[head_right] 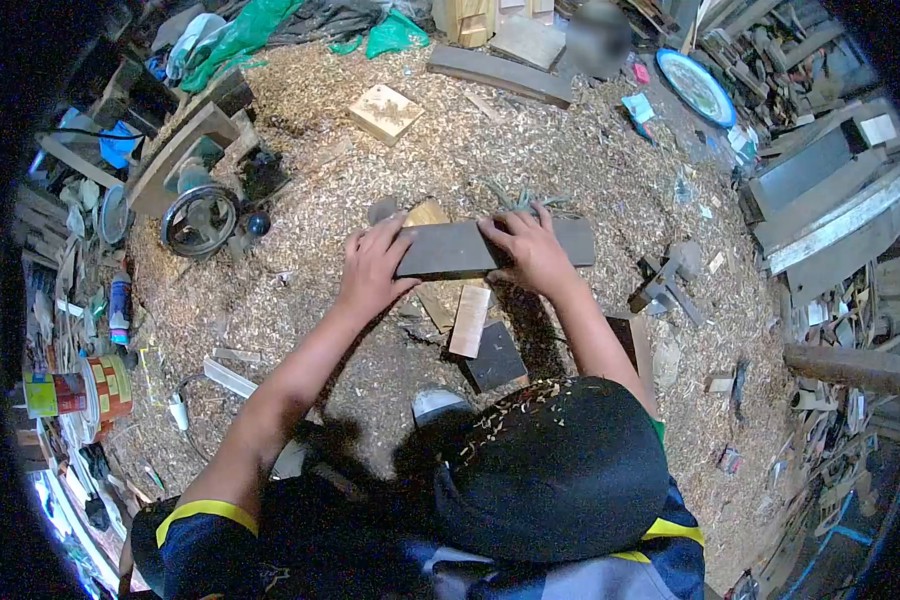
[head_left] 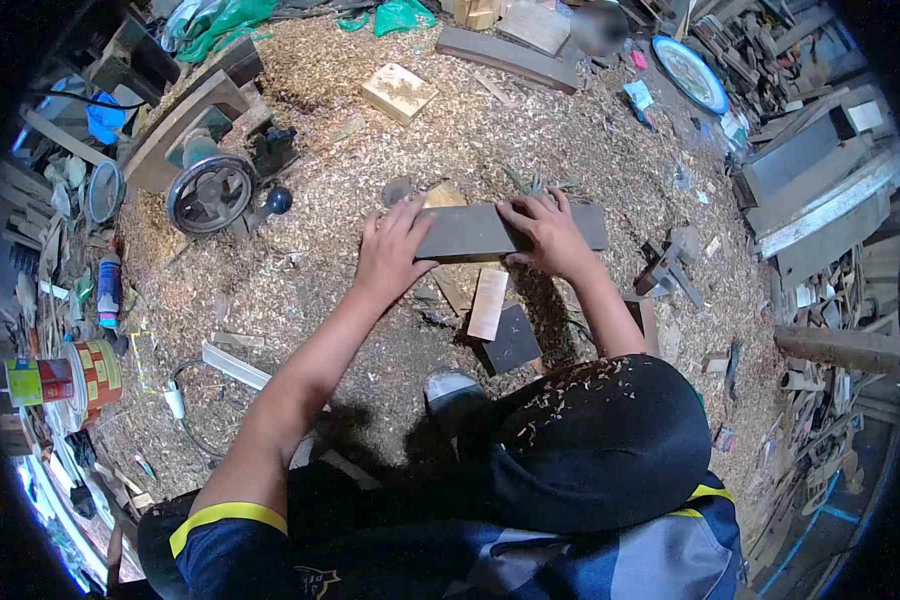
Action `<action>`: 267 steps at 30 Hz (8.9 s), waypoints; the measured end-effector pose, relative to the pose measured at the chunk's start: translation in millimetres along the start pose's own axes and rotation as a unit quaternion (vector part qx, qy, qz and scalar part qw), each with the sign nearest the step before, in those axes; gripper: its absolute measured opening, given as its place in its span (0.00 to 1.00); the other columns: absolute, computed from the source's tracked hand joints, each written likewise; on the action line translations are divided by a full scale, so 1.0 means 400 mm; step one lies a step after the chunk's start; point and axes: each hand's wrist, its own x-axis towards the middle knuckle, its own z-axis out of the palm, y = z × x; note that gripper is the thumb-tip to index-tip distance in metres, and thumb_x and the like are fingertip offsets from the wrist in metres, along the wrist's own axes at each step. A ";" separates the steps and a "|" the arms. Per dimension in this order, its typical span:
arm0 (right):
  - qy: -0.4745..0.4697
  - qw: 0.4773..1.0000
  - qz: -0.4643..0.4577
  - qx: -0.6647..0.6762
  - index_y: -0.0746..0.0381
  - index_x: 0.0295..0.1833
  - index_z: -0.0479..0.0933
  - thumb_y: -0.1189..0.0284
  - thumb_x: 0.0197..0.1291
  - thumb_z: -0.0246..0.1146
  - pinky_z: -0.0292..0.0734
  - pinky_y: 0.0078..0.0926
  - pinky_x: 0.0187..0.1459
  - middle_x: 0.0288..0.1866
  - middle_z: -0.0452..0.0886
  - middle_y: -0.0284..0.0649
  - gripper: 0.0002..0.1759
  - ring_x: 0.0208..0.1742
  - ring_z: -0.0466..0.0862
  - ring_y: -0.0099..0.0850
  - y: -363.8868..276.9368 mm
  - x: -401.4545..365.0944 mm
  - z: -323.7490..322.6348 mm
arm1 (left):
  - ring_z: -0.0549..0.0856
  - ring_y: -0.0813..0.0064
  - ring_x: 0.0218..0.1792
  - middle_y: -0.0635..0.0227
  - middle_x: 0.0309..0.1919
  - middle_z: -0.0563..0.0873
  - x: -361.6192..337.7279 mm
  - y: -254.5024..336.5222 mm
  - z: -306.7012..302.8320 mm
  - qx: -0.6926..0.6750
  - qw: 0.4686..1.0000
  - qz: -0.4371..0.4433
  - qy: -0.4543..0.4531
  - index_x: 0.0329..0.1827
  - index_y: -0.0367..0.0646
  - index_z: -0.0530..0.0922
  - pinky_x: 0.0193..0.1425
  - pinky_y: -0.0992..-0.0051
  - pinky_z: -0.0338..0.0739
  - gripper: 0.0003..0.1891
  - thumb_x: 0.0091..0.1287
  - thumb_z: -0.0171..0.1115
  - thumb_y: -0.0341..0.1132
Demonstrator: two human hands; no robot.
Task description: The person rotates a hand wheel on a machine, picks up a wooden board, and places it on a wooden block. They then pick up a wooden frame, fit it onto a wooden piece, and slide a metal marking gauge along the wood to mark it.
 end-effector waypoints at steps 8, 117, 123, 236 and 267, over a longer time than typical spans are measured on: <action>-0.018 0.996 -0.034 0.085 0.57 0.76 0.82 0.62 0.56 0.85 0.78 0.51 0.72 0.62 0.90 0.46 0.42 0.65 0.87 0.50 0.015 0.028 -0.066 | 0.88 0.59 0.62 0.63 0.49 0.93 0.069 -0.071 -0.085 0.004 0.996 0.082 -0.031 0.55 0.45 0.88 0.79 0.49 0.69 0.20 0.68 0.81 0.48; 0.203 0.963 0.145 0.106 0.55 0.71 0.83 0.69 0.56 0.80 0.86 0.53 0.58 0.56 0.88 0.48 0.34 0.56 0.89 0.54 0.117 0.006 -0.035 | 0.71 0.38 0.85 0.36 0.83 0.70 0.229 0.010 0.122 -0.164 0.971 -0.139 0.102 0.82 0.28 0.70 0.92 0.46 0.62 0.33 0.90 0.54 0.51; 0.191 0.970 0.150 0.031 0.54 0.70 0.84 0.70 0.55 0.81 0.82 0.49 0.63 0.60 0.90 0.43 0.34 0.60 0.88 0.49 0.187 0.093 -0.056 | 0.58 0.41 0.92 0.38 0.90 0.61 0.310 0.060 0.231 -0.004 0.981 -0.185 0.062 0.84 0.30 0.69 0.96 0.47 0.49 0.36 0.90 0.50 0.55; 0.240 0.858 0.269 0.366 0.61 0.72 0.85 0.60 0.75 0.77 0.85 0.35 0.56 0.59 0.89 0.41 0.26 0.54 0.88 0.31 0.806 0.503 0.097 | 0.54 0.39 0.94 0.37 0.93 0.55 0.324 0.056 0.211 -0.001 0.985 -0.170 0.027 0.86 0.36 0.71 0.96 0.43 0.46 0.41 0.85 0.57 0.62; 0.098 0.716 0.395 0.567 0.59 0.68 0.84 0.55 0.80 0.74 0.87 0.28 0.44 0.54 0.91 0.36 0.23 0.46 0.89 0.24 0.791 0.513 -0.007 | 0.53 0.40 0.94 0.37 0.93 0.55 0.326 0.058 0.211 0.005 0.984 -0.176 0.023 0.87 0.34 0.70 0.97 0.43 0.45 0.44 0.85 0.54 0.66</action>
